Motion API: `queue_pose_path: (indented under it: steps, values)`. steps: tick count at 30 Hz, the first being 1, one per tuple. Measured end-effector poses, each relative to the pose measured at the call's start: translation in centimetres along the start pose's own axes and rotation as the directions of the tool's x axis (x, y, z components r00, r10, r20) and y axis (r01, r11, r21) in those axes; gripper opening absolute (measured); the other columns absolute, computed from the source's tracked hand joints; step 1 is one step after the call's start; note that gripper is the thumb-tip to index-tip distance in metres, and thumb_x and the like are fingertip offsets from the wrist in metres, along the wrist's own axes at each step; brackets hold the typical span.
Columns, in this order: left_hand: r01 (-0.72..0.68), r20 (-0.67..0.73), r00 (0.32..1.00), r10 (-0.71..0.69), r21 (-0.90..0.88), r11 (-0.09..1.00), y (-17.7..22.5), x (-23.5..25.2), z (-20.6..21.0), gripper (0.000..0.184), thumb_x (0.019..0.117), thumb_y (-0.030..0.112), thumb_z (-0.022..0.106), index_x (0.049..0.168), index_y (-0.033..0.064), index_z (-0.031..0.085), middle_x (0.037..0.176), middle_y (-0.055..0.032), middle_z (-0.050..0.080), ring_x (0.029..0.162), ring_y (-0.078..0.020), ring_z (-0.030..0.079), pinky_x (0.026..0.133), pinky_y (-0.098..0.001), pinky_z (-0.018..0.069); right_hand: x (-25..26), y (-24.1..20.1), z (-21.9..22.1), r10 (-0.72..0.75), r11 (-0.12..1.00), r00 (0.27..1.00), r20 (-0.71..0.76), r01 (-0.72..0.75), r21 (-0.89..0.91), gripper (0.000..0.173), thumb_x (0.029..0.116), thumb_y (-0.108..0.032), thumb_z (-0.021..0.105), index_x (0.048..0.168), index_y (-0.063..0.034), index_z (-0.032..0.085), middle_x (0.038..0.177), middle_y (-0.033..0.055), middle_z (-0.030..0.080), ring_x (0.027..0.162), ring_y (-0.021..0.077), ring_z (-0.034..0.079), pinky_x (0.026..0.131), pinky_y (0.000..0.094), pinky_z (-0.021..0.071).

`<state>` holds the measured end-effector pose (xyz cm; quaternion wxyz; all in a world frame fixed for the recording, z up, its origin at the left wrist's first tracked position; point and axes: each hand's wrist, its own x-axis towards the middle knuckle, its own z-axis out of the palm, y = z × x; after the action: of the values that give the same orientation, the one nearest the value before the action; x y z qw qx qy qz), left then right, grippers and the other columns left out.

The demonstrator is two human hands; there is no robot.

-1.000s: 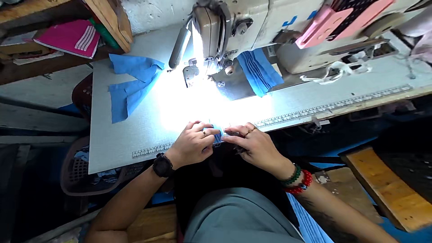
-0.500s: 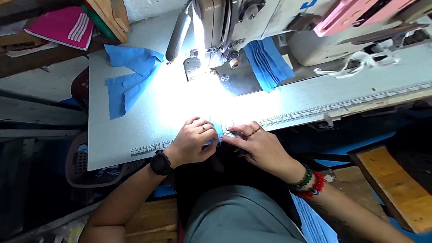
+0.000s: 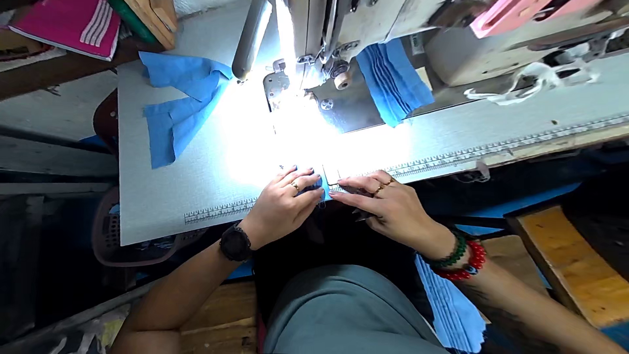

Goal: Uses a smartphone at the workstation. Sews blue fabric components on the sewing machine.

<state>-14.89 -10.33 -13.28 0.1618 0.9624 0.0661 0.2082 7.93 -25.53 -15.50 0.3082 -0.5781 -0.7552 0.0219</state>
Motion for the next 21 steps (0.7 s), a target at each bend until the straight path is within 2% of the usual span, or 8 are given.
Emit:
queue_pose_path:
  steps: [5, 10, 13, 16, 19, 21]
  values:
    - [-0.01, -0.001, 1.0, 0.01, -0.001, 1.0, -0.2, 0.1, -0.1, 0.023, 0.1016, 0.019, 0.059, 0.11, 0.0118, 0.079, 0.128, -0.01, 0.071, 0.133, -0.0276, 0.058, 0.117, -0.0504, 0.0404, 0.4, -0.4, -0.2, -0.016, 0.998, 0.999, 0.045, 0.019, -0.064, 0.05, 0.0929, -0.006, 0.055, 0.13, -0.0337, 0.072, 0.132, 0.0031, 0.067, 0.106, 0.0283, 0.063, 0.072, 0.0409, 0.051]
    - [-0.064, -0.001, 0.998, 0.064, 0.02, 0.998, -0.3, -0.1, -0.1, 0.022, 0.1013, 0.021, 0.06, 0.108, 0.0134, 0.079, 0.122, -0.0074, 0.072, 0.13, -0.0263, 0.06, 0.118, -0.0526, 0.0384, 0.9, -0.8, -0.7, -0.01, 0.997, 0.996, 0.091, 0.017, -0.078, 0.049, 0.0928, -0.005, 0.056, 0.13, -0.0326, 0.072, 0.129, 0.0063, 0.067, 0.098, 0.0304, 0.062, 0.067, 0.042, 0.0497]
    - [-0.09, 0.007, 0.996, 0.09, 0.044, 0.995, 0.1, -0.1, -0.3, 0.023, 0.1028, 0.019, 0.058, 0.108, 0.012, 0.079, 0.118, -0.0056, 0.074, 0.126, -0.023, 0.063, 0.117, -0.0489, 0.0394, 1.0, -1.0, -0.9, -0.014, 0.996, 0.995, 0.098, 0.023, -0.088, 0.049, 0.0921, -0.004, 0.056, 0.129, -0.0317, 0.072, 0.125, 0.0076, 0.068, 0.094, 0.0311, 0.063, 0.062, 0.0415, 0.0483]
    - [-0.063, 0.035, 0.997, 0.061, 0.054, 0.997, 0.3, 0.2, -0.7, 0.024, 0.1046, 0.019, 0.056, 0.109, 0.0117, 0.078, 0.118, -0.0047, 0.074, 0.125, -0.0214, 0.063, 0.116, -0.0464, 0.0407, 1.4, -1.1, -1.0, 0.0, 0.995, 0.994, 0.106, 0.01, -0.096, 0.048, 0.0936, -0.004, 0.054, 0.13, -0.0298, 0.071, 0.123, 0.0091, 0.068, 0.094, 0.033, 0.065, 0.062, 0.0436, 0.0514]
    - [-0.045, 0.073, 0.997, 0.04, 0.063, 0.997, -0.7, 1.0, -1.1, 0.026, 0.1045, 0.018, 0.053, 0.11, 0.0118, 0.077, 0.12, -0.0052, 0.073, 0.127, -0.0229, 0.062, 0.116, -0.0481, 0.0409, 2.7, -0.9, -1.0, 0.021, 0.993, 0.994, 0.105, -0.008, -0.12, 0.047, 0.0927, -0.003, 0.054, 0.127, -0.028, 0.073, 0.117, 0.0108, 0.069, 0.087, 0.0335, 0.064, 0.058, 0.0431, 0.0494]
    - [-0.043, 0.07, 0.997, 0.039, 0.053, 0.998, -1.7, 2.0, -1.6, 0.024, 0.1032, 0.018, 0.056, 0.108, 0.0114, 0.078, 0.118, -0.0064, 0.074, 0.125, -0.0242, 0.063, 0.115, -0.0488, 0.0424, 3.9, -0.5, -1.1, 0.022, 0.99, 0.994, 0.104, -0.008, -0.138, 0.043, 0.0934, -0.005, 0.056, 0.126, -0.0266, 0.073, 0.114, 0.0128, 0.069, 0.087, 0.0346, 0.065, 0.058, 0.0438, 0.0497]
